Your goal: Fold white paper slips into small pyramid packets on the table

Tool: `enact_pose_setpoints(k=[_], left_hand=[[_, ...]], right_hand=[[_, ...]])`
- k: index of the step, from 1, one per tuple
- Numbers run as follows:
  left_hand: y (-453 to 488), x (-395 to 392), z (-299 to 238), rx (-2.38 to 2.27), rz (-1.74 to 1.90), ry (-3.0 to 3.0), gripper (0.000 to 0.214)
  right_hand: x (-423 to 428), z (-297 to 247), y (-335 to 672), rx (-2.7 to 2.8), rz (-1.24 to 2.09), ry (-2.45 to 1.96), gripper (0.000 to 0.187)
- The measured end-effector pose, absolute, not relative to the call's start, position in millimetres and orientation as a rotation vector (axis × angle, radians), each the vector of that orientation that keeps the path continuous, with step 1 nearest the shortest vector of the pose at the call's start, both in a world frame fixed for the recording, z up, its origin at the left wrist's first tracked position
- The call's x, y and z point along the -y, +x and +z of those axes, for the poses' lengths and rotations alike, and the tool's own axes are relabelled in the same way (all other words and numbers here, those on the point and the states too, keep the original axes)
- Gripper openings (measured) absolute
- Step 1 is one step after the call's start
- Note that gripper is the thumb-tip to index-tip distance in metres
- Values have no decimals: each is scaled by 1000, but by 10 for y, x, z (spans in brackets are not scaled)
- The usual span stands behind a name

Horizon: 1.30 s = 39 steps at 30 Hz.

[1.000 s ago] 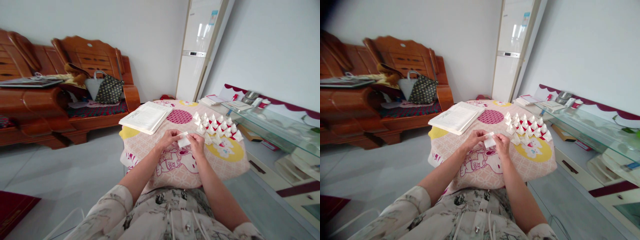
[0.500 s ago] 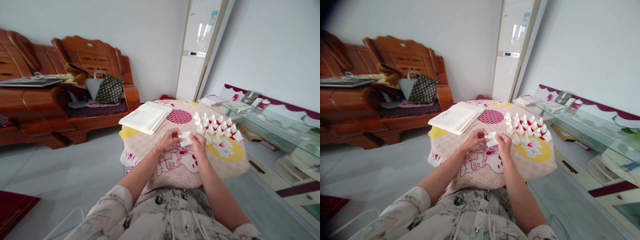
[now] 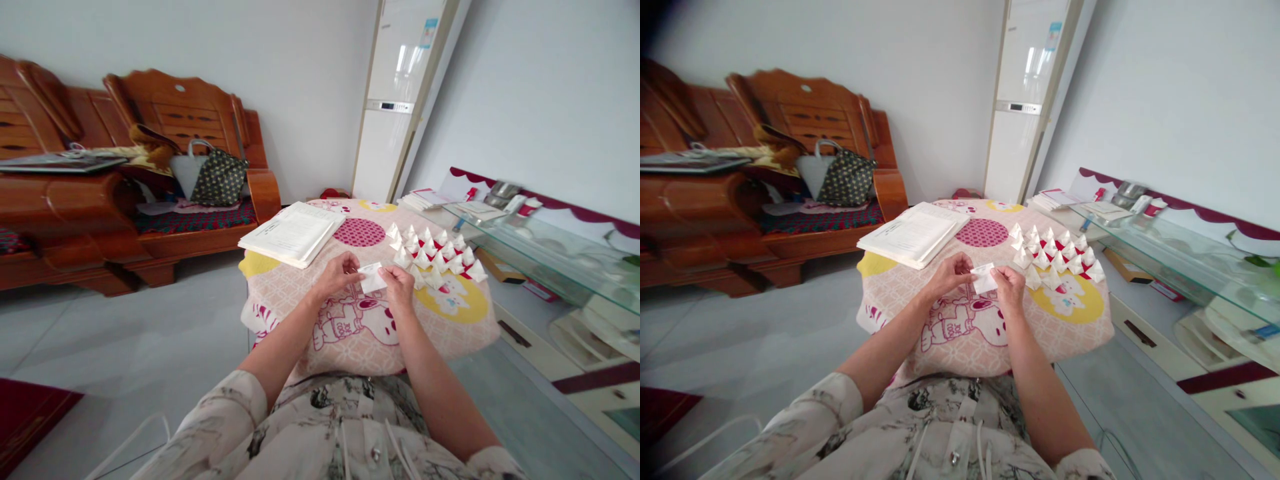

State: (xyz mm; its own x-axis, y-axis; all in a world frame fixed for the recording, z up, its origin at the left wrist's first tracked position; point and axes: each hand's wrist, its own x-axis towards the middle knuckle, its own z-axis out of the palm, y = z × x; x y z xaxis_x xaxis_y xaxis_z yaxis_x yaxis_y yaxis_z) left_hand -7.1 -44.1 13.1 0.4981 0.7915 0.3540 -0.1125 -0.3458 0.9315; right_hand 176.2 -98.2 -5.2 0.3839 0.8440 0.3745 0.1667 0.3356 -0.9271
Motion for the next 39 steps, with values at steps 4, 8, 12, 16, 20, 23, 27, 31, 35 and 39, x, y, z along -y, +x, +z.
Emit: enact_pose_setpoints(k=[4,8,12,16,20,23,27,31,35,39], left_hand=[[-33,462,170,-502,950,1583,50],[6,498,203,-569,938,1603,46],[22,510,190,-638,962,1531,50],[21,523,187,-691,971,1475,50],[29,548,196,-746,985,1449,49],[35,561,196,-751,987,1409,48],[51,574,177,-720,825,1368,45],[68,585,148,-773,769,1432,45],[10,547,161,-888,706,1491,41],[-86,449,217,-1139,900,1818,26]], right_hand=[[1024,19,1711,1107,615,-1147,29],[1063,67,1666,1132,616,-1129,28],[1061,65,1661,1098,651,-1117,27],[1051,52,1665,1080,656,-1118,27],[1057,54,1653,1061,676,-1125,27],[1058,70,1643,1039,688,-1130,27],[1054,102,1637,965,686,-1144,28],[1051,109,1625,900,732,-1157,27],[989,83,1627,872,815,-1172,25],[816,95,1644,947,821,-1298,23]])
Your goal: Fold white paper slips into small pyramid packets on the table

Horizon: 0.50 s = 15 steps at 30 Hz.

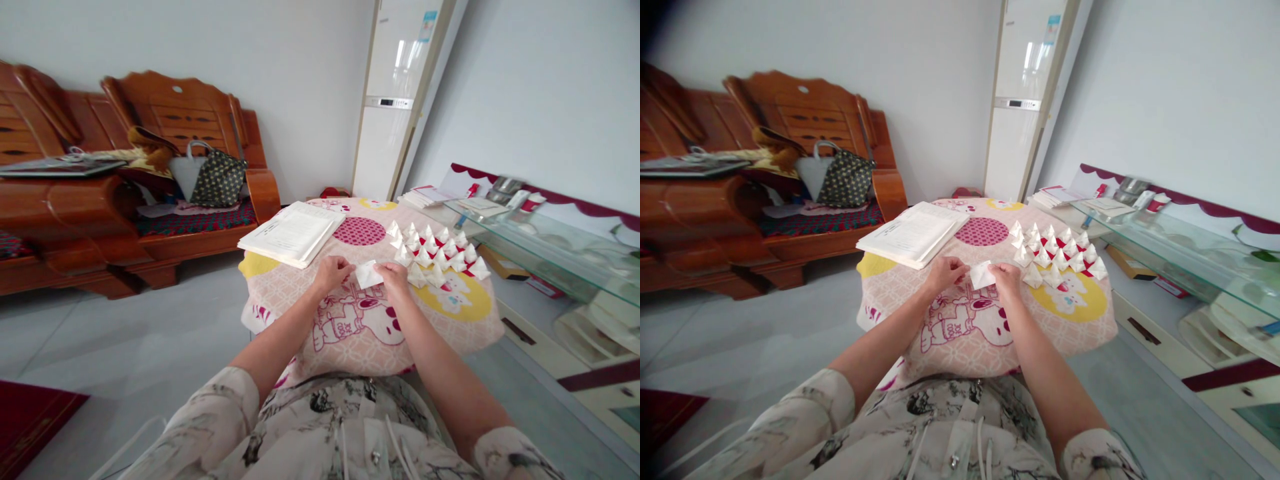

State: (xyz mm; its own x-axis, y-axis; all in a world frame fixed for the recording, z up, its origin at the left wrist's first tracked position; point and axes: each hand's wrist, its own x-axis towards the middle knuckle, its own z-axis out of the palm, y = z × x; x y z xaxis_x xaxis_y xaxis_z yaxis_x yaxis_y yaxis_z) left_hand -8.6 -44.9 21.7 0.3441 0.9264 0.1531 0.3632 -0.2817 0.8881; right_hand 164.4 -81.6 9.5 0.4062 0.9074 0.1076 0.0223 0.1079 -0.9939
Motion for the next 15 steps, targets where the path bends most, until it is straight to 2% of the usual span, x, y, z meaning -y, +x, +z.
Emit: enact_pose_setpoints(k=[4,8,12,15], left_hand=[[-131,350,260,-1181,1113,2266,10],[-166,238,228,-1179,1284,2453,7],[-184,139,104,-849,1050,2526,15],[-173,115,3,-625,839,2547,22]], right_hand=[[590,154,1627,1018,874,-1472,19],[421,158,1602,1066,897,-1524,14],[322,120,1645,1212,935,-1542,17],[257,126,1712,1537,801,-1599,28]])
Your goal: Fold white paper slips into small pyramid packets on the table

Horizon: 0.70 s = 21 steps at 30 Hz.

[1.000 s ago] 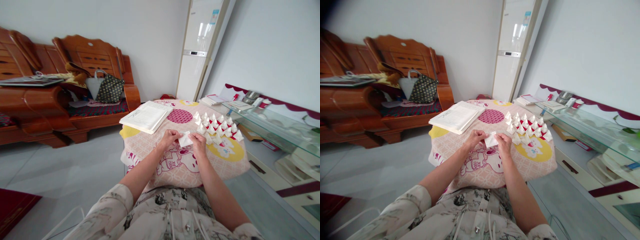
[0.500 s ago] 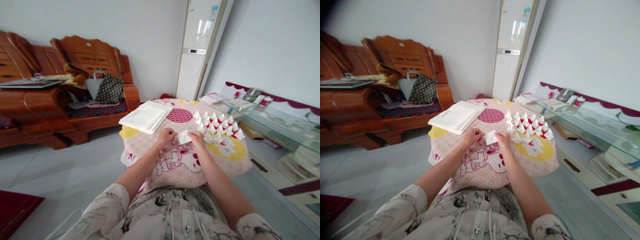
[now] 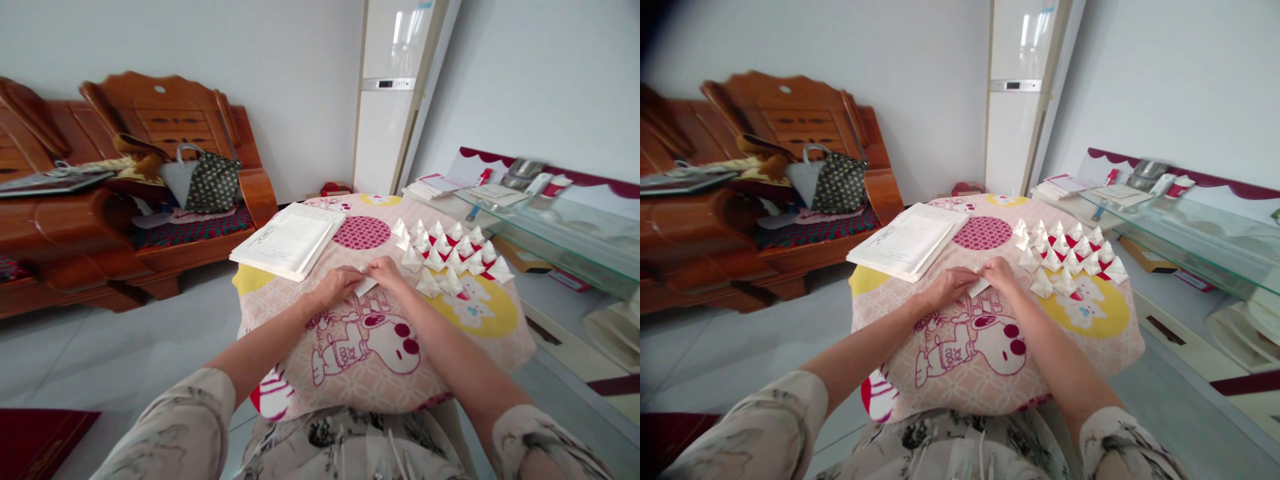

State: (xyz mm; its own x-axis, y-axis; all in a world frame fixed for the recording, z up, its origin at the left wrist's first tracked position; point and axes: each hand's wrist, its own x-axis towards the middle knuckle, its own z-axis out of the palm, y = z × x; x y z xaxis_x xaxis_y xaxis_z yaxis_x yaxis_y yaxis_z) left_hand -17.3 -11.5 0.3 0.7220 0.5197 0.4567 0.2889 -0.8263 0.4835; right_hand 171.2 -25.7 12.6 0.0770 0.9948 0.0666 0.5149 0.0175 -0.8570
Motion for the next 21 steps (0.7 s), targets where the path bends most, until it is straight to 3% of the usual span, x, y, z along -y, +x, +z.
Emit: enact_pose_setpoints(k=[3,6,13,21], left_hand=[[-166,124,-53,-562,717,2586,25],[-169,143,-71,-585,660,2666,28],[-159,168,-83,-558,627,2724,29],[-179,159,-106,-589,642,2655,30]], right_hand=[[224,164,1779,1763,545,-1724,32],[256,195,1853,1741,434,-1825,20],[424,167,1978,1608,942,-1697,6],[434,213,1985,1814,775,-1680,14]])
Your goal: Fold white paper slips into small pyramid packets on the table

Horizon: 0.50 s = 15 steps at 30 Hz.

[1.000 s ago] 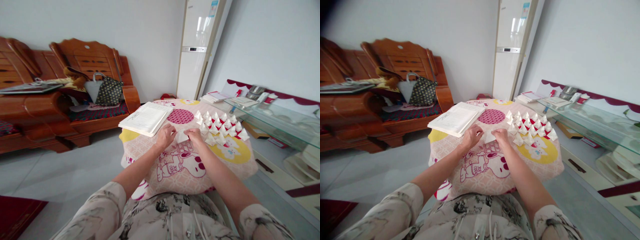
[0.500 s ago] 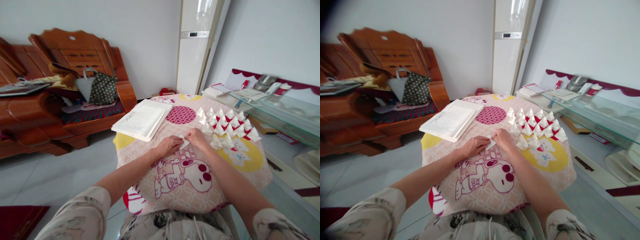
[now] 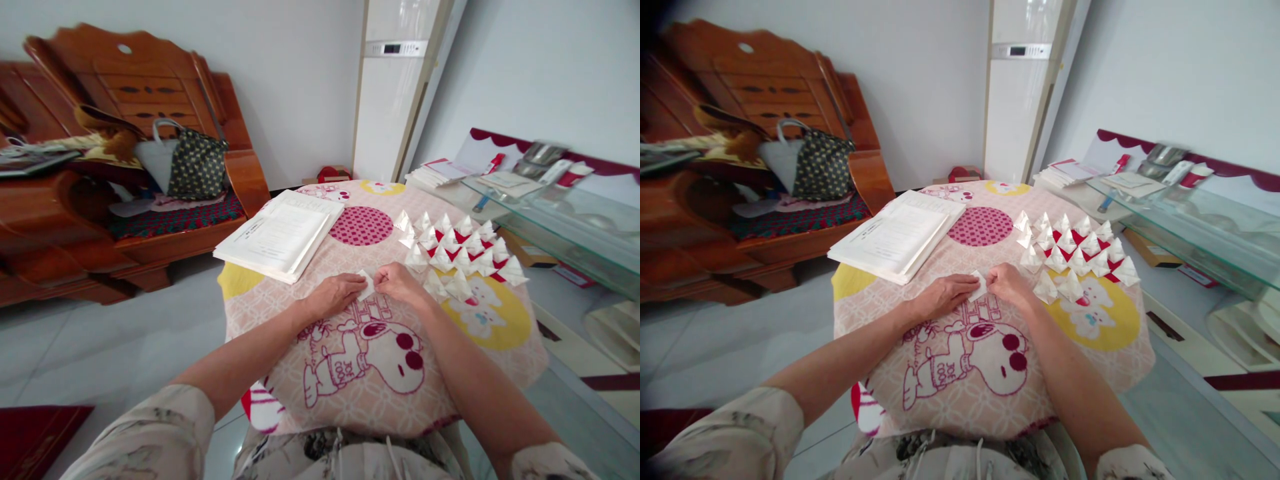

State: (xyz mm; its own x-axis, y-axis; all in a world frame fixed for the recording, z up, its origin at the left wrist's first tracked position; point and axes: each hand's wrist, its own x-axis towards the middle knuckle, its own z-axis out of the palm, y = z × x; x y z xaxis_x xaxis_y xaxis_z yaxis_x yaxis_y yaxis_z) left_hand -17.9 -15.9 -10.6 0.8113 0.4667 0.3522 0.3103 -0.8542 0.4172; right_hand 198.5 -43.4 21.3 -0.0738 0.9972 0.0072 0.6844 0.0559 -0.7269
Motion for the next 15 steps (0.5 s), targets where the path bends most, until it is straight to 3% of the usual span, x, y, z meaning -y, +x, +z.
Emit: enact_pose_setpoints(k=[9,15], left_hand=[[-180,168,-63,-595,625,2606,32],[-191,101,-71,-613,670,2482,33]], right_hand=[[508,163,1906,1747,904,-1630,1],[483,121,1848,1831,779,-1706,18]])
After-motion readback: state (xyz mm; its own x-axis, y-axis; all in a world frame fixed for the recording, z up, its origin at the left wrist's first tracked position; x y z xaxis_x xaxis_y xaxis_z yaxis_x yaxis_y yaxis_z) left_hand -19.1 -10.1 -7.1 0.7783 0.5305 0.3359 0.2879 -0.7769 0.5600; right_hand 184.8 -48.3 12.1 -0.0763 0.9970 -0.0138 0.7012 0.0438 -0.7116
